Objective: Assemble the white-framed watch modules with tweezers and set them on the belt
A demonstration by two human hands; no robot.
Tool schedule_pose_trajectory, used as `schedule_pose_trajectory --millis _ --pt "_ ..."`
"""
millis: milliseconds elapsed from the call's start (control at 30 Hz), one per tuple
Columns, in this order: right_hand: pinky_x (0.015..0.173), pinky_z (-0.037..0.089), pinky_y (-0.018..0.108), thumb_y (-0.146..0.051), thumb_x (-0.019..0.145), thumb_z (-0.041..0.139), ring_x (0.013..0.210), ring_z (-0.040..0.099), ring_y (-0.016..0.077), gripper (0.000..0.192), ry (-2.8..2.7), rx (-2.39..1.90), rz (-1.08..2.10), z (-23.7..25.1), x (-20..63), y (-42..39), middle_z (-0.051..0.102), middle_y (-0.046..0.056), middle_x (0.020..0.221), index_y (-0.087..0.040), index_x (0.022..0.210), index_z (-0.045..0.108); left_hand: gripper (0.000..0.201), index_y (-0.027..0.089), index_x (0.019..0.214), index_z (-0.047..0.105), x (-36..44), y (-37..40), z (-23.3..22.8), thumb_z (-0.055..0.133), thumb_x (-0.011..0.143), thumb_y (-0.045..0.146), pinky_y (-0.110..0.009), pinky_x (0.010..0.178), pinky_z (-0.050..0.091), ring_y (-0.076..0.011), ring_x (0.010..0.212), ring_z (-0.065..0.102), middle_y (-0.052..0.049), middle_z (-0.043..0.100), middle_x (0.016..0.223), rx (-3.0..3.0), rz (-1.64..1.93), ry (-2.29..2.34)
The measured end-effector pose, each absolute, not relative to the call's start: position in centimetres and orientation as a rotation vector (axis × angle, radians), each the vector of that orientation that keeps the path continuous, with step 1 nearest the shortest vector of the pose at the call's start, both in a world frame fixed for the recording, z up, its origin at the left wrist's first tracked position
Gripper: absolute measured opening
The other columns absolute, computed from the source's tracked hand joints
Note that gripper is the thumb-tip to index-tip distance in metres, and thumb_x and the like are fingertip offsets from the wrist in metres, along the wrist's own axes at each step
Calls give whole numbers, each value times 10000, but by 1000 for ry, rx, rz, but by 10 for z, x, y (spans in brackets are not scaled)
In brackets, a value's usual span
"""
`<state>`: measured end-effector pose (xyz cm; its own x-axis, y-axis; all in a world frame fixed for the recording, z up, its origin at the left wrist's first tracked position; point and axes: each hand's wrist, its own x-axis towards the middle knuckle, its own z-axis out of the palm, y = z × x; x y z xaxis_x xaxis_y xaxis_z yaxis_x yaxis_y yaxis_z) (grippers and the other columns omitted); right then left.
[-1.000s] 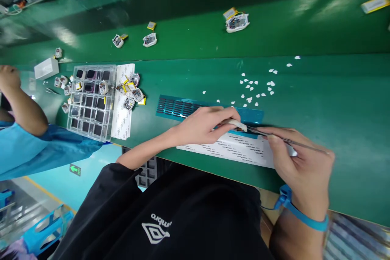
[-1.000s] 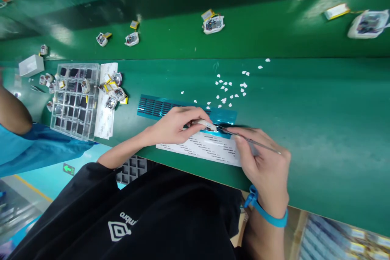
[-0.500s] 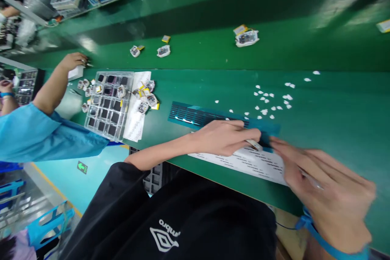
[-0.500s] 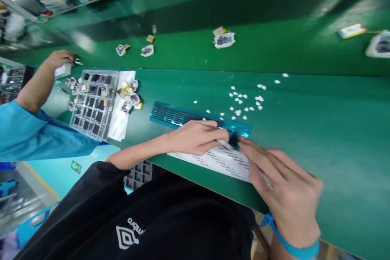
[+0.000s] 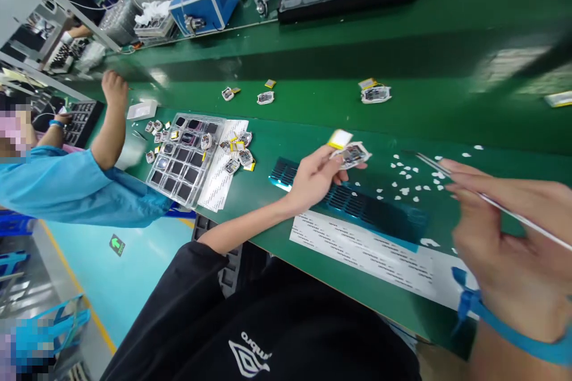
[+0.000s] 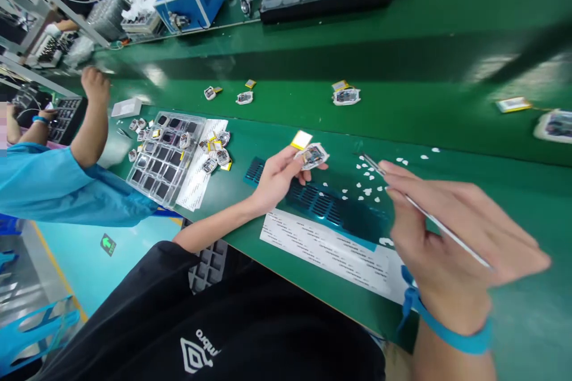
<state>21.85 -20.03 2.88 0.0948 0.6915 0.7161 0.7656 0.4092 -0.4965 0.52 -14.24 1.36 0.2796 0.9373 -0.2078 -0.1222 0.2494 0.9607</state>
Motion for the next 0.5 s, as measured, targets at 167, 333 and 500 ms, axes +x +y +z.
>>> schedule_pose_trajectory --millis 167,333,500 --pt "651 636 343 -46 868 747 765 793 199 616 -1774 -1116 -145 29 204 -205 832 -37 1077 -412 1361 699 118 170 852 702 5 -131 13 704 905 275 -280 694 471 -115 676 590 -30 757 805 676 745 947" --pt "697 641 367 -22 856 761 830 793 202 774 -1900 -1066 -113 26 205 -216 799 -22 1200 -411 1504 592 99 165 793 751 8 -138 14 825 827 222 -265 650 413 -65 609 499 49 650 728 680 808 1021" --pt "683 635 341 -24 905 688 806 794 173 810 -2021 -1075 -102 32 205 -217 770 -80 1236 -479 1551 508 182 177 776 635 8 -140 20 813 815 189 -308 757 556 -119 665 706 34 717 767 550 912 986"
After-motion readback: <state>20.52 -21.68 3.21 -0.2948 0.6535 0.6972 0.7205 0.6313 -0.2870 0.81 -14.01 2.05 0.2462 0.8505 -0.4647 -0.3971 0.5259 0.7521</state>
